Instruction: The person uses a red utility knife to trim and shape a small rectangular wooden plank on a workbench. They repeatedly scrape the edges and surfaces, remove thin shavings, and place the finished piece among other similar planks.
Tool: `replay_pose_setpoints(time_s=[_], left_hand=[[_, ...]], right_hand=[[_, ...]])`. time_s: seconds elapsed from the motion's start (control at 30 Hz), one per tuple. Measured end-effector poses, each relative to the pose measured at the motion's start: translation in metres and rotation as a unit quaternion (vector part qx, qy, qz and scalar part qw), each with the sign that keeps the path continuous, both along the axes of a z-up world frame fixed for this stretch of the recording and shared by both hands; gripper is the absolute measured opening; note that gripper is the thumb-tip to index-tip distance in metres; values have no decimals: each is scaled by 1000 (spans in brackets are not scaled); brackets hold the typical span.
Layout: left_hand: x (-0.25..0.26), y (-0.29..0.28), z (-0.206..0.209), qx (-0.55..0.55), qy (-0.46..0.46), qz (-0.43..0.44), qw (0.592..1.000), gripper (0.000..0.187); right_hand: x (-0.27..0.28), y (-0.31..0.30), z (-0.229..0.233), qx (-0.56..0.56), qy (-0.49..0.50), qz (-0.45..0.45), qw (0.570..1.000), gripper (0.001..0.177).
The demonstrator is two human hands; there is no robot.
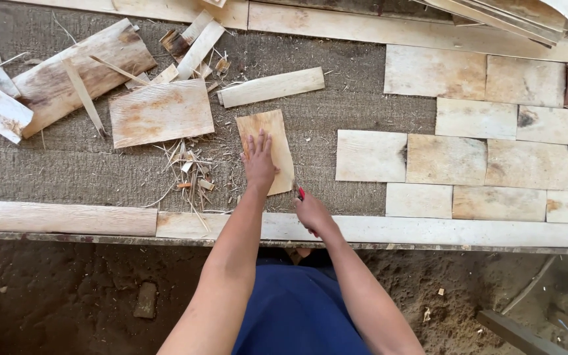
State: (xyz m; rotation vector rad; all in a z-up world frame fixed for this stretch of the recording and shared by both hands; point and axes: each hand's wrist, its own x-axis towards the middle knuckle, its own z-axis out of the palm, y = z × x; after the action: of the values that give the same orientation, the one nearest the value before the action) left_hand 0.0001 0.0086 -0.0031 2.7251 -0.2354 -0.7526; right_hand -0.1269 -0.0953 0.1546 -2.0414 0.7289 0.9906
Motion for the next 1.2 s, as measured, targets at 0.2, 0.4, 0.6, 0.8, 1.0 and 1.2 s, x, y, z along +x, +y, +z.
replay_pose_setpoints(time_s=[0.2,0.4,0.6,0.8,1.0,1.2], left_hand=[[-18,3,27,29,-63,4,998,95],[-18,10,42,36,-102,30,994,94],[-17,19,64,-42,-83,117,989,103],[-3,23,41,-50,-67,156,984,98],[1,36,27,-110,-88,178,974,80],[8,41,26,-230,-59,240,941,82]], right_hand=[[7,-17,24,-57,-10,-28,998,63],[10,-31,-35,-95,-192,-35,976,46],[26,-44,-38,-95,-162,-25,982,49],[48,-42,-57,-141,-210,21,967,38],[54,-22,-97,-104,-207,56,971,37],[54,-12,-96,-81,-167,-29,982,38]])
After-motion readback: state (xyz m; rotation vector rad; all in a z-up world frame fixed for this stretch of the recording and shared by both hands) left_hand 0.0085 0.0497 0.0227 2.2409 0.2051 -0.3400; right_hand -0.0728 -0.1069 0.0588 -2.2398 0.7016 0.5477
